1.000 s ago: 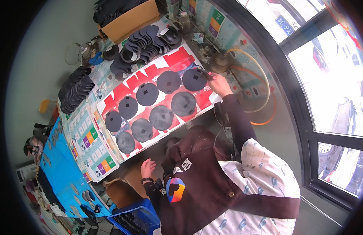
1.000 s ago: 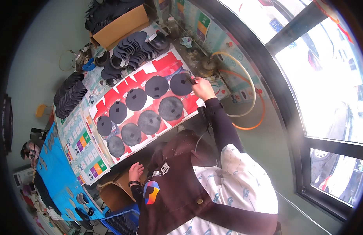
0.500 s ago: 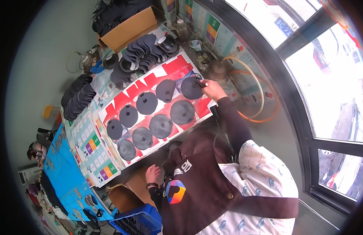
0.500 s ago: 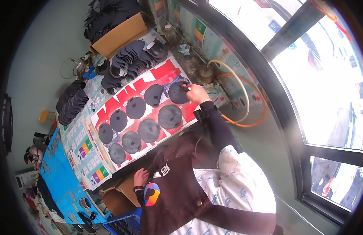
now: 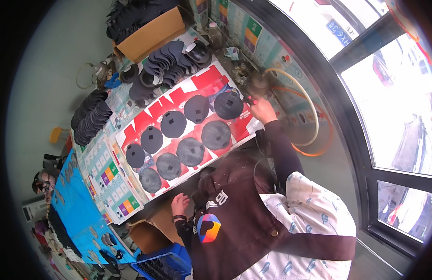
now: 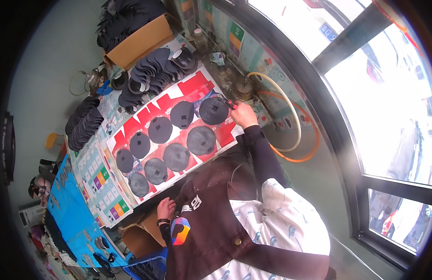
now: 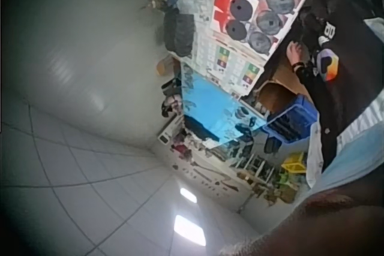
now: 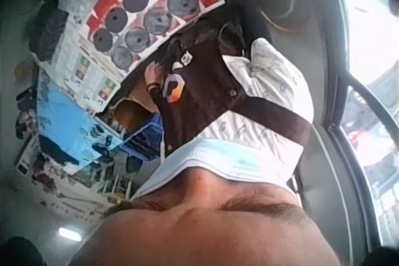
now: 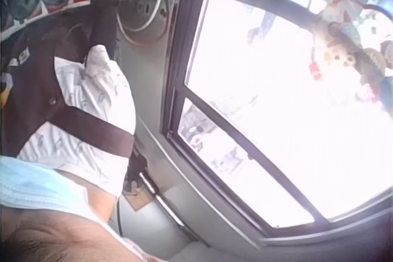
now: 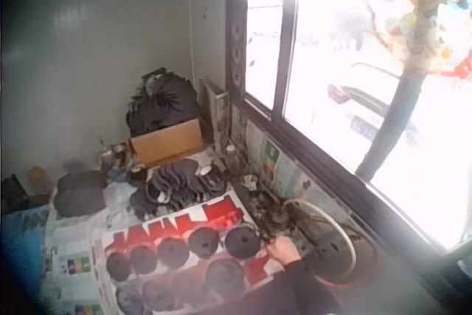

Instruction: Manually applying glue or treatment to shoe components using a hand applicator.

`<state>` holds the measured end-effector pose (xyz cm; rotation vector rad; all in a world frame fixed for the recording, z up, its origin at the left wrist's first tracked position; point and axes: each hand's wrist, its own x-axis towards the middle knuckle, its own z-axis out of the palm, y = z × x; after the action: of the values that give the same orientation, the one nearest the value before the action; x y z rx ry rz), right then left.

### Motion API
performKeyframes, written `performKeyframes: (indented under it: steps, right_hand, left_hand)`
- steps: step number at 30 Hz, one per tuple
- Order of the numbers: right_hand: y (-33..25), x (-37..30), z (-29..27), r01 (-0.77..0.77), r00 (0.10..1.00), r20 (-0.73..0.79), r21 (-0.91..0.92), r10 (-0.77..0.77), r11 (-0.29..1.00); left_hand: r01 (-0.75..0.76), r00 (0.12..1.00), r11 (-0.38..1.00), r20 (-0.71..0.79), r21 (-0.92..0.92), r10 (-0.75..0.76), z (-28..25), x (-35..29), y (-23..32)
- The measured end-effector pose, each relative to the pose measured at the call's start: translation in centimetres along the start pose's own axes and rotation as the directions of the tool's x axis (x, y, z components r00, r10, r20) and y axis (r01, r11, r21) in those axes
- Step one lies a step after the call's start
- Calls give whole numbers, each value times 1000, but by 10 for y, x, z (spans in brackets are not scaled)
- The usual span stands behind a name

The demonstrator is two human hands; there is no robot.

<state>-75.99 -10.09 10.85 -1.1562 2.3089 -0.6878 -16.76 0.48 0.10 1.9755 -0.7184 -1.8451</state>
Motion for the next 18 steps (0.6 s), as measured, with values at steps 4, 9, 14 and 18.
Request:
performKeyframes:
  steps: [4,9,14,18]
  right_hand:
    - [8,0,4,24,976,217,-92,-3,995]
    - [-24,-8,6,-6,986,166,213,-30,977]
    - [-8,7,14,-12,914,401,-125,62,992]
    - [-6,4,13,27,992,123,-7,-26,1000]
  left_hand:
    - [5,1000,1000,-23,29,-4,2,3,3]
    - [-16,1000,1000,15,24,15,2,7,-2]
    - [-11,1000,1000,4,25,11,-2,6,-4]
    - [-4,1000,999,-10,39,5,-5,7,-9]
